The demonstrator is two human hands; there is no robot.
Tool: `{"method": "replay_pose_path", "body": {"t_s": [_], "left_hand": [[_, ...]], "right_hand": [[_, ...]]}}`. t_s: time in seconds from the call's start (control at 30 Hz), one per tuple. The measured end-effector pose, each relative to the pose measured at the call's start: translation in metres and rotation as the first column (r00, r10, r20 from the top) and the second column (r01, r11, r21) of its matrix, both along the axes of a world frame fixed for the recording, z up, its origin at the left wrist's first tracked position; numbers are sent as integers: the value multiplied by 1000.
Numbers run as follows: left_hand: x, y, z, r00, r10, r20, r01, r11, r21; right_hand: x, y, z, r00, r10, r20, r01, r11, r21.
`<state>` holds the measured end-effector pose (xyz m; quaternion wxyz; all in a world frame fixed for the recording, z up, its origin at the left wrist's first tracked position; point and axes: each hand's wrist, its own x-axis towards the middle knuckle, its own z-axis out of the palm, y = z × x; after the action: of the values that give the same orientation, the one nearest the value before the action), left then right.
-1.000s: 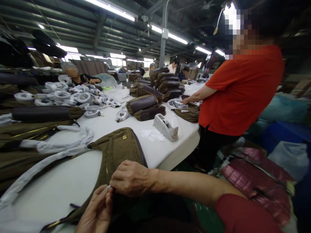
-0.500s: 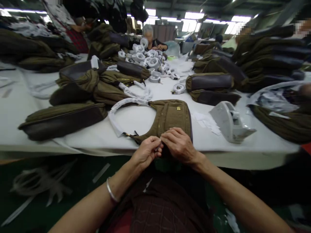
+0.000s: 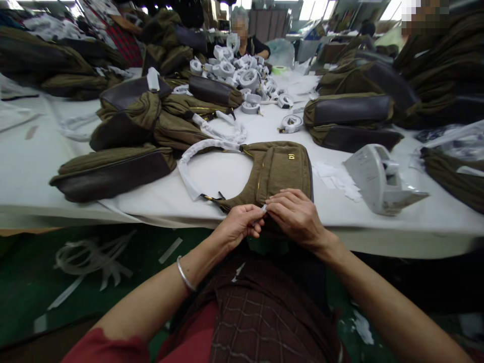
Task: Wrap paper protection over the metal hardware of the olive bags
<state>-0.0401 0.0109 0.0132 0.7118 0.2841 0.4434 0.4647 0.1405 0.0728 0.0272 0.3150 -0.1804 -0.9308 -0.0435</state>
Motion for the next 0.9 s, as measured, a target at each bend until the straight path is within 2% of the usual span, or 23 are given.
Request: {"method": "replay_pose_path", "body": {"t_s": [0.17,0.27,0.33,0.4,0.43,0.47,0.53,0.6,0.63,0.7,0.77,0.9], "left_hand": [[6,-2,-2,992,61,-114,-58,998,36],[10,-4,-4,969,117,-219,-98,991,95],[11,-6,-5,954,142,-265,-111,986,126],[12,-7,-6,939,166,-300,-130,982,136],[12,-6,-6,933,175,-315,-139,981,133],[12,-6,-6,927,182,-329,-148,981,126],[12,-3,-7,918,191,-347,-157,980,122],[11,-1,-9,917,197,-348,-162,979,127],[11,0,-10,918,196,-345,-161,979,128],[11,0,-12,919,193,-343,-159,979,126],[10,0,-13,919,191,-344,-158,980,122],[11,0,-14,916,201,-348,-169,978,119]], "right_hand": [[-1,-2,3,1000,-9,22,9,999,-32],[14,-4,11,998,-48,-38,44,993,-107],[39,-3,21,980,-130,-150,106,982,-158],[74,1,33,906,-322,-276,270,940,-210],[95,5,39,832,-450,-324,387,890,-240],[118,10,45,733,-577,-360,508,817,-274],[165,22,54,495,-772,-399,697,627,-348],[210,37,57,305,-869,-389,753,470,-460],[228,46,56,245,-903,-353,724,412,-553],[256,64,49,206,-950,-237,572,313,-759],[269,79,38,249,-959,-133,411,229,-882],[269,95,21,337,-940,-58,261,153,-953]]}}
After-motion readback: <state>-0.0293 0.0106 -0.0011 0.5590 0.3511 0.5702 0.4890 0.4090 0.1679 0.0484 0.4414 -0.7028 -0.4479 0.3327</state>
